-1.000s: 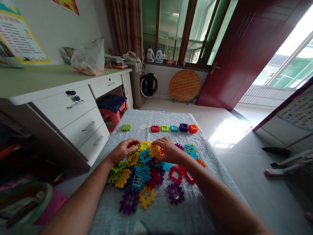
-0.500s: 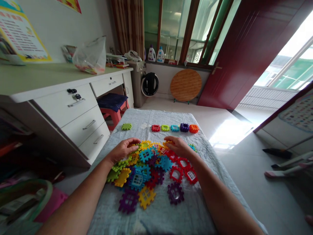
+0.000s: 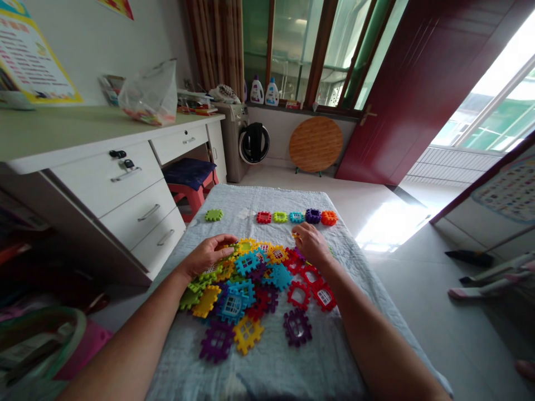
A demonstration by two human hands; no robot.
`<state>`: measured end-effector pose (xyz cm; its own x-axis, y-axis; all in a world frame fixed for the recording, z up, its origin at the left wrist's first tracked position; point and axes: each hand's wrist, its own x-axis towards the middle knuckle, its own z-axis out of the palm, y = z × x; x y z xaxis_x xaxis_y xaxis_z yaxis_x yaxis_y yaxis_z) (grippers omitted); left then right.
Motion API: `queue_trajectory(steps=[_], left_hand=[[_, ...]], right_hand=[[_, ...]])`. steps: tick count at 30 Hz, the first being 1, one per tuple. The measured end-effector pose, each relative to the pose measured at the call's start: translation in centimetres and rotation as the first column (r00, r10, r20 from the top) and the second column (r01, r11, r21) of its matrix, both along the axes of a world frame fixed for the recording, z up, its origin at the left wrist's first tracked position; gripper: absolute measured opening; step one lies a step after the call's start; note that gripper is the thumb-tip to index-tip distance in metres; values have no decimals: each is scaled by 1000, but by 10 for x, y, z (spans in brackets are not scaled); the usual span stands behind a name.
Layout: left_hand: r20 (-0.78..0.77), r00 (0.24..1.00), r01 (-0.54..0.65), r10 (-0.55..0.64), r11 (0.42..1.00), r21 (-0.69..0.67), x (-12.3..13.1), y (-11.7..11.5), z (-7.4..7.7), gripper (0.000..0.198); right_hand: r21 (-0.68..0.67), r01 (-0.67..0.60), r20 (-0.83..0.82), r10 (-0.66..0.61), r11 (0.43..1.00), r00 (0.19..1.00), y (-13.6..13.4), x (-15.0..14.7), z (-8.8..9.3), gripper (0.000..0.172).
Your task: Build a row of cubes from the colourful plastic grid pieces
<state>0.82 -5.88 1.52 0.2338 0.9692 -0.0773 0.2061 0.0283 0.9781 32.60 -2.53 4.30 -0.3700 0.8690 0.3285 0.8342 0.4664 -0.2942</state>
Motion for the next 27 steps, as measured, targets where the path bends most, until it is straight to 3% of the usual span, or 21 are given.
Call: queue_trajectory(steps=[7,10,17,21,24,27], left_hand=[[8,1000,-3,3,1000,7,0,0,-1,53],[17,1000,1,-1,1000,9,0,0,-1,51],[17,1000,18,-19,1000,15,-1,1,-4,47],[15,1000,11,-11,1000,10,-1,1,-3,48],[7,1000,16,-16,1000,12,0,1,-2,48],[2,1000,24,-24,1000,13,0,1,-1,47]], right_hand=[[-119,-305,9,308,945,951,-11,-13,-4,45],[-187,-355,21,365,916,931,-13,-18,-9,54],[-211,-365,9,376,907,927,-12,-17,-13,51],[-200,-362,-53,359,910,932,-10,-18,-11,32],[-182,-321,-150,296,930,943,-6,-16,-6,20],[-185,-223,-228,178,957,957,-3,-10,-1,26]])
